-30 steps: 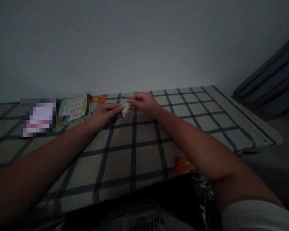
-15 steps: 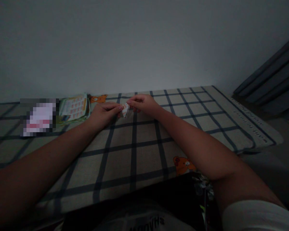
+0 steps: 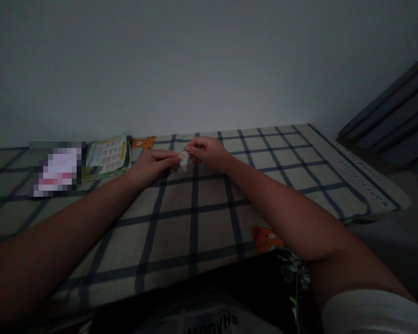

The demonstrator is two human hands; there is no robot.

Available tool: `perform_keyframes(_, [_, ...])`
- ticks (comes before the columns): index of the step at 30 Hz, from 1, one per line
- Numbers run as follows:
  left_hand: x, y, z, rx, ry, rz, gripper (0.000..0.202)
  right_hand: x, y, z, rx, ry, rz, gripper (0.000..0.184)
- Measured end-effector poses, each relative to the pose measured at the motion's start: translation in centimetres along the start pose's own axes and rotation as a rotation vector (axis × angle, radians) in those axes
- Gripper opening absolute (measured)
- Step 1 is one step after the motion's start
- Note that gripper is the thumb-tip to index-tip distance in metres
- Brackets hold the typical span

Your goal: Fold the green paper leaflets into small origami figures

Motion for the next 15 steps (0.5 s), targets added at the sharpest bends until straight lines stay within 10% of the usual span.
perform_keyframes(15, [-0.11,-0.02,-0.71,0.095,-0.024,0.015,0.035,0.19,-0.07,0.15,-0.024,0.13,0.021,0.04])
Point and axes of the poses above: each hand's wrist, its own y-axis away from the middle knuckle, its own z-axis out of the palm, x = y × z, the point moved 10 cm from there along -y, towards the middle knuckle, and after that the axes turned 15 degrees about z, right-handed, at the moved point
